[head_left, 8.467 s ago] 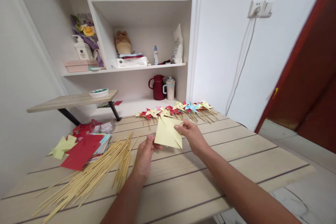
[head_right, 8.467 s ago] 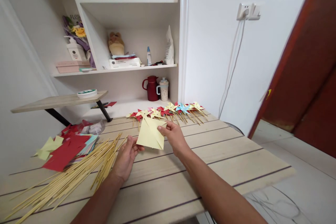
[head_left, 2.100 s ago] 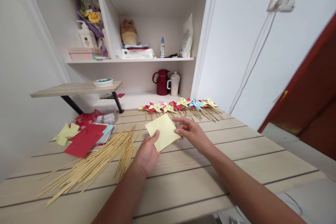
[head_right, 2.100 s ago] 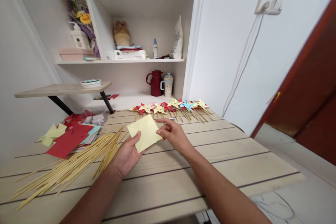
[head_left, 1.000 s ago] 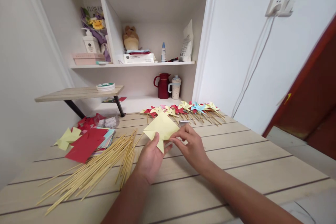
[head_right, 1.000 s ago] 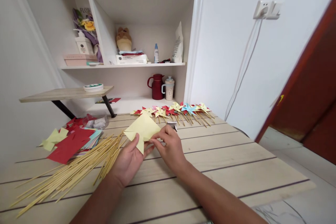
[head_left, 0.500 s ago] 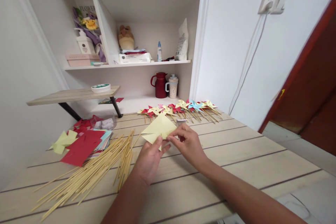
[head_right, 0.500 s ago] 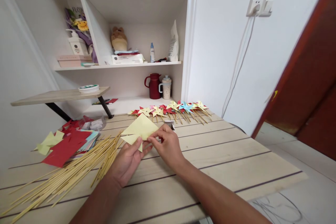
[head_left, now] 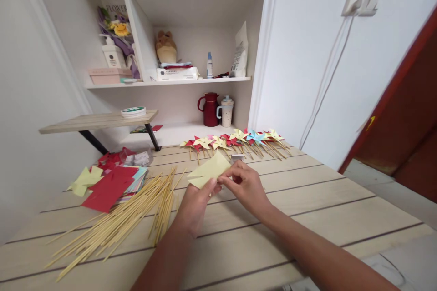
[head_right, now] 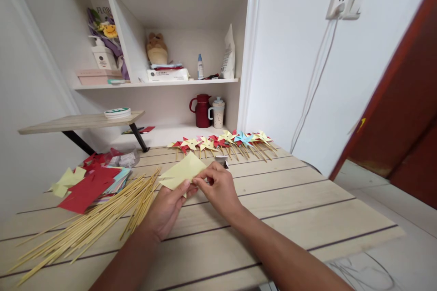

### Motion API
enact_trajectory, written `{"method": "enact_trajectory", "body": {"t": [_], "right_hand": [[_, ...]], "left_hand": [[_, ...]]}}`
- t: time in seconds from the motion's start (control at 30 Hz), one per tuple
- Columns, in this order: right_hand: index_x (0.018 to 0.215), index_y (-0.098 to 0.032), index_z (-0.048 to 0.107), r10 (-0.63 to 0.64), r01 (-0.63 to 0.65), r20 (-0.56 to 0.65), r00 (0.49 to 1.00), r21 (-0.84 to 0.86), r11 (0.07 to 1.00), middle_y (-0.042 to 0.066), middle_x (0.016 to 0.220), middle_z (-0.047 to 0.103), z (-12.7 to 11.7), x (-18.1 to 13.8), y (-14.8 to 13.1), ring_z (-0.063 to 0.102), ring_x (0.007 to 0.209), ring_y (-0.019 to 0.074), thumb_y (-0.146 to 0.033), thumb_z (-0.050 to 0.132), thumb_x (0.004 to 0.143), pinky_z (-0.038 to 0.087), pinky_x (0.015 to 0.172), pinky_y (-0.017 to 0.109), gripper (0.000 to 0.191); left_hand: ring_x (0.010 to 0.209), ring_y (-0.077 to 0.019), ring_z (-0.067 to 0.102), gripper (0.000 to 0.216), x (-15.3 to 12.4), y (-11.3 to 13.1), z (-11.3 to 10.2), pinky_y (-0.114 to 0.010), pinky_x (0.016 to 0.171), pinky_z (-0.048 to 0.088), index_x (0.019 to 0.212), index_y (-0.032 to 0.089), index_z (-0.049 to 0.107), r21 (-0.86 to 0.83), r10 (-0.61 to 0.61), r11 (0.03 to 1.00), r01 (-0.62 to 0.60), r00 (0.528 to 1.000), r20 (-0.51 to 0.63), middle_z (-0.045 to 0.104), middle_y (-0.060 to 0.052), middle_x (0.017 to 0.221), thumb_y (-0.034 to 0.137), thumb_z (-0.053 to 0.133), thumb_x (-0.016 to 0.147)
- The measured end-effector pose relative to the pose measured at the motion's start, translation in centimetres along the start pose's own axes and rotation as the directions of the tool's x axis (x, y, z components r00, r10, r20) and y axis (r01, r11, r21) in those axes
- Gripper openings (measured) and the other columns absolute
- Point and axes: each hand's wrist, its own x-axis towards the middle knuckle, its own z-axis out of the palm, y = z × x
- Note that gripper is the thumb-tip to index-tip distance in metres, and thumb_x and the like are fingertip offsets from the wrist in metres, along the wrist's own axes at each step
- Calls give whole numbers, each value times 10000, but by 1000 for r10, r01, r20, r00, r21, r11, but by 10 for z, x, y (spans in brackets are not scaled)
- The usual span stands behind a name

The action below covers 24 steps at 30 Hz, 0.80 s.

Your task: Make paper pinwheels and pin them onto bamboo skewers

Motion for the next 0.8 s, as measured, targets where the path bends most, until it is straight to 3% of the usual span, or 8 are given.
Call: {"method": "enact_trajectory", "body": {"t": [0.17, 0.57, 0.8], "right_hand": [[680, -209, 727, -14, 14, 8, 1000, 10, 1000, 3, 653, 568, 0, 0, 0, 502, 601, 139, -275, 723, 816, 406, 541, 261, 151], [653, -202, 728, -2, 3, 44, 999, -9, 1000, 0, 634, 560, -1, 0, -3, 498, 589, 133, -216, 707, 810, 383, 536, 254, 159], [703, -198, 704, -37, 38, 16, 999, -31, 999, -8, 646, 537, -3, 0, -1, 485, 573, 128, -243, 704, 819, 383, 517, 261, 124]], "left_hand": [[1141, -266, 643, 547, 0, 1, 2, -416, 1039, 454, 1289, 213, 623, -49, 10, 999, -11, 1000, -20, 704, -128, 1208, 203, 771, 762], [1151, -267, 636, 567, 1, 1, 2, -417, 1019, 476, 1317, 233, 592, 3, 38, 999, -38, 999, -8, 687, -109, 1246, 218, 758, 775], [1008, -264, 695, 587, 2, 0, 1, -397, 915, 532, 1266, 205, 635, 36, 59, 998, -54, 986, -153, 731, -110, 1148, 232, 809, 705]]}}
